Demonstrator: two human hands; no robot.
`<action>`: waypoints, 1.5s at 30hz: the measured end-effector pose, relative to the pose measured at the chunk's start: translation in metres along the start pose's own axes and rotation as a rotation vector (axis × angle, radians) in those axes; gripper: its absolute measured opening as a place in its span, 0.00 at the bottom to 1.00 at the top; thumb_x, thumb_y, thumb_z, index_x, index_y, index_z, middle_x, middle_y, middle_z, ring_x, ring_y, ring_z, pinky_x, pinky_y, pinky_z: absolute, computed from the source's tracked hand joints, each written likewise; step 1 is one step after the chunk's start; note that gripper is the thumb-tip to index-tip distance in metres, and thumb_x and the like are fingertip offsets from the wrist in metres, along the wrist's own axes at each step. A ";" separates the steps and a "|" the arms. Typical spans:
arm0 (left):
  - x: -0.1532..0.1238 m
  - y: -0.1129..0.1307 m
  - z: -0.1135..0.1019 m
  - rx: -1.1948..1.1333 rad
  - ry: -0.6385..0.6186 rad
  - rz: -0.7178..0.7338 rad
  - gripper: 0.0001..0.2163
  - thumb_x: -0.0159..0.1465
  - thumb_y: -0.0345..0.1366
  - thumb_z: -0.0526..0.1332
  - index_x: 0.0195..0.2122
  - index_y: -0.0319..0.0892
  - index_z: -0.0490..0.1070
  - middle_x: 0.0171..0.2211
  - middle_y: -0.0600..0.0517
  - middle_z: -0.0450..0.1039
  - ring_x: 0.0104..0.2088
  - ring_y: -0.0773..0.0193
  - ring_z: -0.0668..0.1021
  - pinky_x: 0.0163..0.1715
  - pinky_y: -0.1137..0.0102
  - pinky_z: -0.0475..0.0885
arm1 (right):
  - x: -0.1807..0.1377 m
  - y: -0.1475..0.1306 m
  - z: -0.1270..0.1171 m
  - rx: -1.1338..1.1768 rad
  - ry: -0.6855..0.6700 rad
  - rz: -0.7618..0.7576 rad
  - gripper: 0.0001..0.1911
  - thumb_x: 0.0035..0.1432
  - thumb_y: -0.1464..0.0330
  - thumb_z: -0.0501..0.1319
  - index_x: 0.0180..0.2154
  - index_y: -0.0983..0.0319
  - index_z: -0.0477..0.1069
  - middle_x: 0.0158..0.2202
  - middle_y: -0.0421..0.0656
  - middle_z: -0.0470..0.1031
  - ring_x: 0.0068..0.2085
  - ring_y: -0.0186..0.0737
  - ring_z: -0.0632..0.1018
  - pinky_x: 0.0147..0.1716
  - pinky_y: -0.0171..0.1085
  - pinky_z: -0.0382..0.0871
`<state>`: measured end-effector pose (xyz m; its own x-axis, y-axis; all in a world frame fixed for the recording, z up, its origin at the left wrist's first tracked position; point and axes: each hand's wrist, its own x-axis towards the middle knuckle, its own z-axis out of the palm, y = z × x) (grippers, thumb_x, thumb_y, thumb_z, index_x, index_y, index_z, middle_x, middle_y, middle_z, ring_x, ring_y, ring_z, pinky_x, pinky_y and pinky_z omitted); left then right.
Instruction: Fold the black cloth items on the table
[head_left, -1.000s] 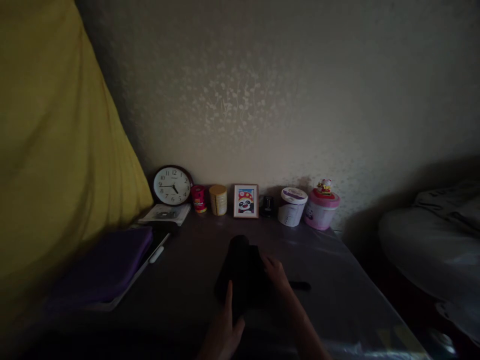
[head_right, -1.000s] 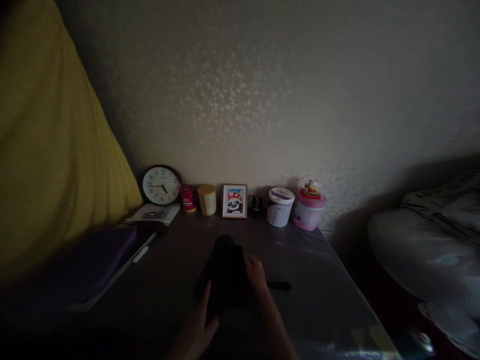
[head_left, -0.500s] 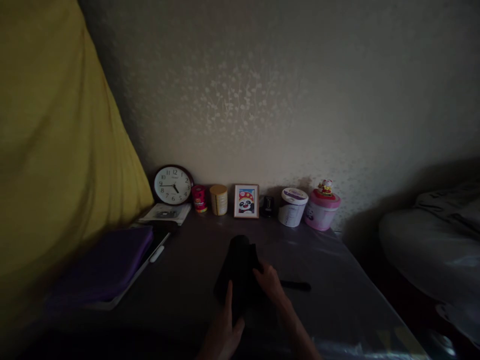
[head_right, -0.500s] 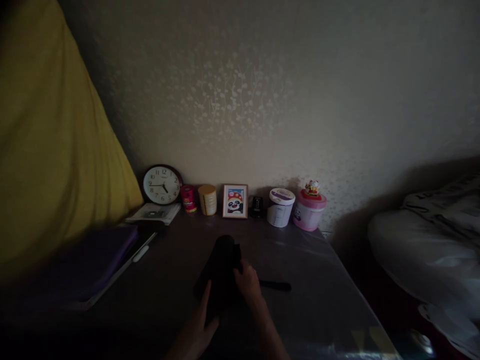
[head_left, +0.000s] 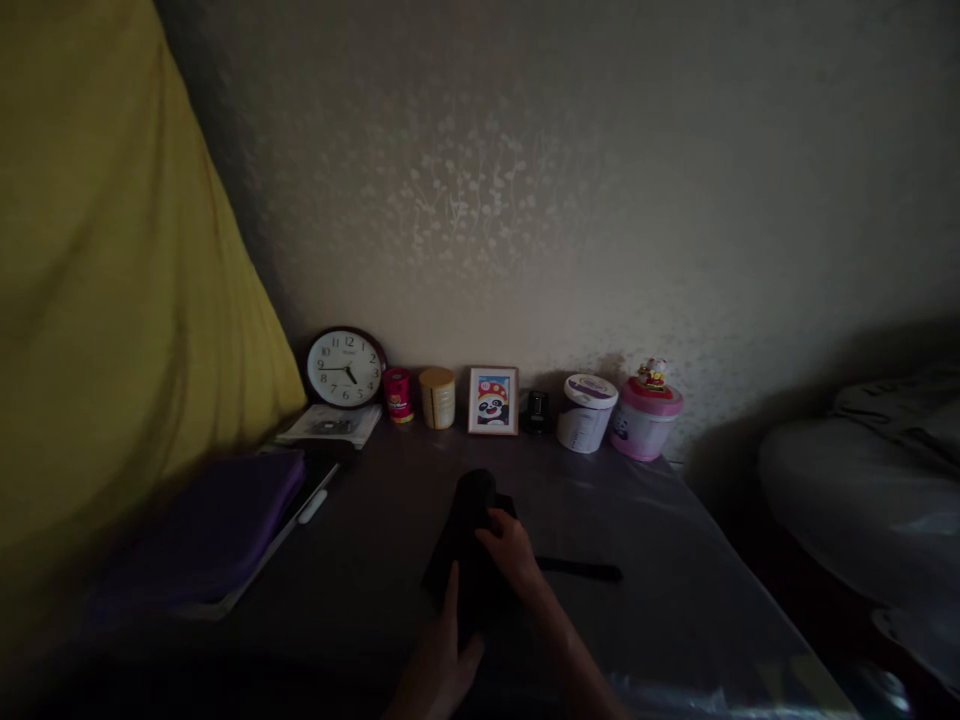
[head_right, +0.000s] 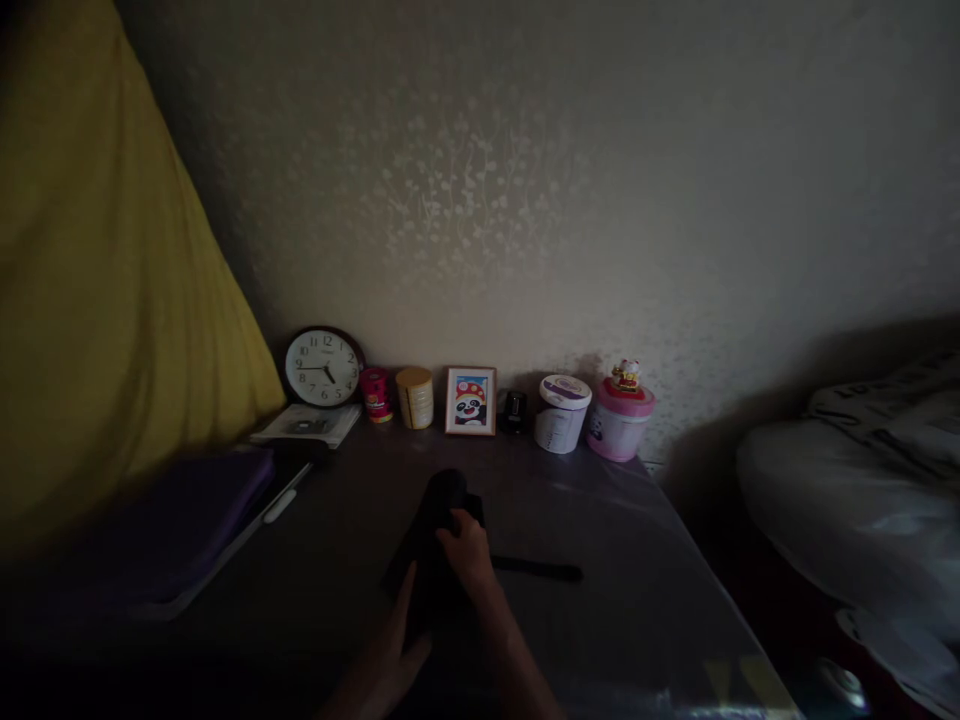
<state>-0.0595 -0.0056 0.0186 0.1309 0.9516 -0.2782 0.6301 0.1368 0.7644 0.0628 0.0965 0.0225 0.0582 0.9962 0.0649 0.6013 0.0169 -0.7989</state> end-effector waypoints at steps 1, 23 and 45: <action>0.000 0.001 -0.001 0.006 -0.001 -0.002 0.35 0.58 0.30 0.50 0.61 0.35 0.26 0.54 0.43 0.64 0.53 0.66 0.67 0.53 0.72 0.55 | -0.001 -0.001 0.000 -0.012 -0.008 -0.003 0.20 0.47 0.69 0.59 0.45 0.61 0.71 0.41 0.45 0.76 0.43 0.41 0.75 0.41 0.34 0.66; -0.005 -0.003 -0.007 0.098 0.008 0.006 0.33 0.60 0.31 0.48 0.62 0.35 0.27 0.54 0.42 0.63 0.51 0.64 0.69 0.51 0.71 0.59 | -0.011 -0.018 -0.009 -0.039 -0.235 -0.250 0.14 0.54 0.70 0.51 0.35 0.60 0.75 0.36 0.42 0.78 0.38 0.37 0.76 0.38 0.33 0.66; 0.004 -0.001 -0.006 0.190 0.028 0.023 0.33 0.60 0.31 0.49 0.62 0.37 0.29 0.41 0.47 0.74 0.37 0.66 0.76 0.34 0.75 0.64 | -0.030 -0.007 -0.016 0.014 -0.250 -0.598 0.14 0.58 0.70 0.51 0.44 0.57 0.70 0.46 0.43 0.73 0.51 0.39 0.69 0.51 0.42 0.60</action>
<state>-0.0640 -0.0005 0.0202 0.1272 0.9616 -0.2433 0.7608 0.0628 0.6459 0.0701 0.0652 0.0356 -0.4717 0.8044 0.3613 0.4622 0.5745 -0.6755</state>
